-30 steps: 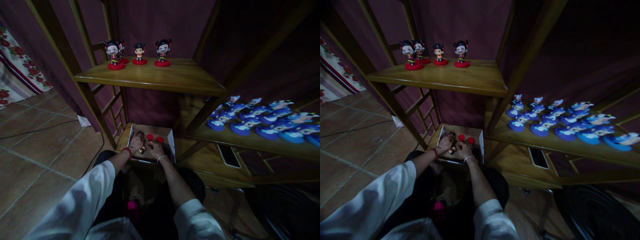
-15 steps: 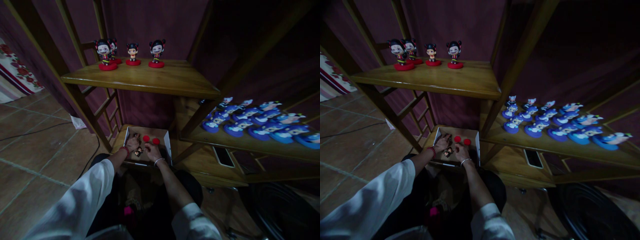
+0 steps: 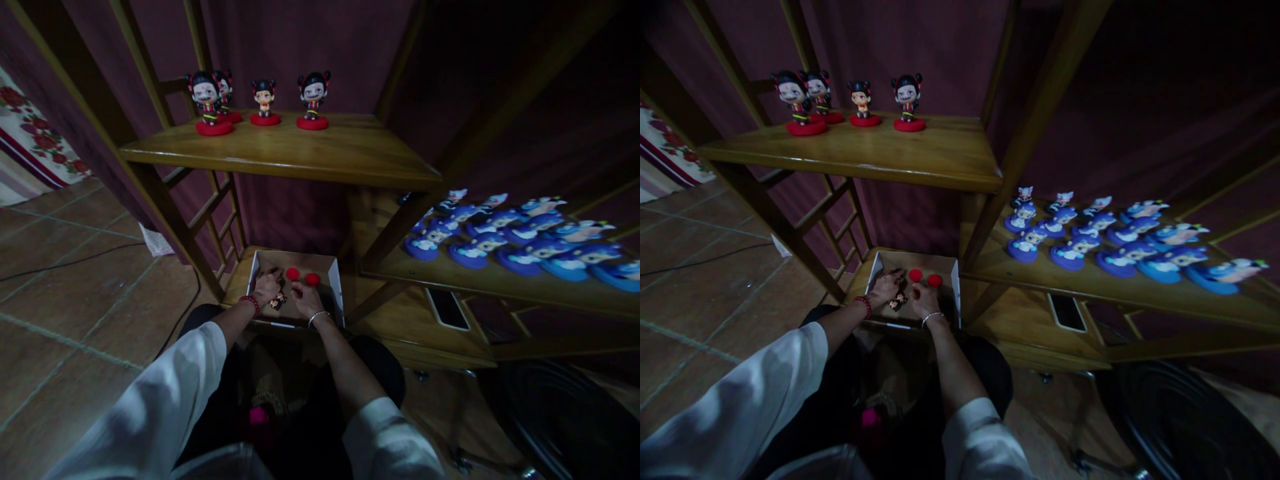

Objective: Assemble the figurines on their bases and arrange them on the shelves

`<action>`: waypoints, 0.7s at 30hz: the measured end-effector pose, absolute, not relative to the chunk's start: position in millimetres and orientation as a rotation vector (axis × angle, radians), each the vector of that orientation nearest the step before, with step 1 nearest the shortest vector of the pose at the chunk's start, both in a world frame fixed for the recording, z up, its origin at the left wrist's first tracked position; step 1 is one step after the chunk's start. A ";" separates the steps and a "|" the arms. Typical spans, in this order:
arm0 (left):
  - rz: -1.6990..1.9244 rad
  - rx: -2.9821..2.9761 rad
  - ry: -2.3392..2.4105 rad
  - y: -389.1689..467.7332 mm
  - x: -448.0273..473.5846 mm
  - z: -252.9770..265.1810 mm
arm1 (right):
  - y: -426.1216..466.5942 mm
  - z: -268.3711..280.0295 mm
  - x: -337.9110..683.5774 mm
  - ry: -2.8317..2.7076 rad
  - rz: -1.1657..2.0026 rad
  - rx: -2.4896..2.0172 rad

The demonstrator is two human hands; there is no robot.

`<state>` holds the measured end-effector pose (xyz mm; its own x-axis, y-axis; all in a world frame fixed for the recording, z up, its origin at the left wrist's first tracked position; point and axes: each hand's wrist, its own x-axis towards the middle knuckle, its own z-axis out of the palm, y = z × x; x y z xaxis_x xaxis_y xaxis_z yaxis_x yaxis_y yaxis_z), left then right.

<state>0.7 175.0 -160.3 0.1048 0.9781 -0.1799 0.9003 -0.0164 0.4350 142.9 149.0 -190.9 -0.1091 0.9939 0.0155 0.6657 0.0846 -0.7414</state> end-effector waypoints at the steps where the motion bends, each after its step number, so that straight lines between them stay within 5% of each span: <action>1: 0.244 1.959 1.817 173.9 1.7 -159.5 | 149.1 -190.2 142.7 -1.825 0.816 -1.634; 21: 0.359 1.890 1.622 149.2 37.2 -143.2 | 156.1 -192.6 140.8 -1.547 1.129 -1.335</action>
<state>37.2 149.2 -143.2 0.2103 0.9603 -0.1832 0.7931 -0.0580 0.6063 140.8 156.1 -192.6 -0.1385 0.9903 0.0112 0.2919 0.0516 -0.9551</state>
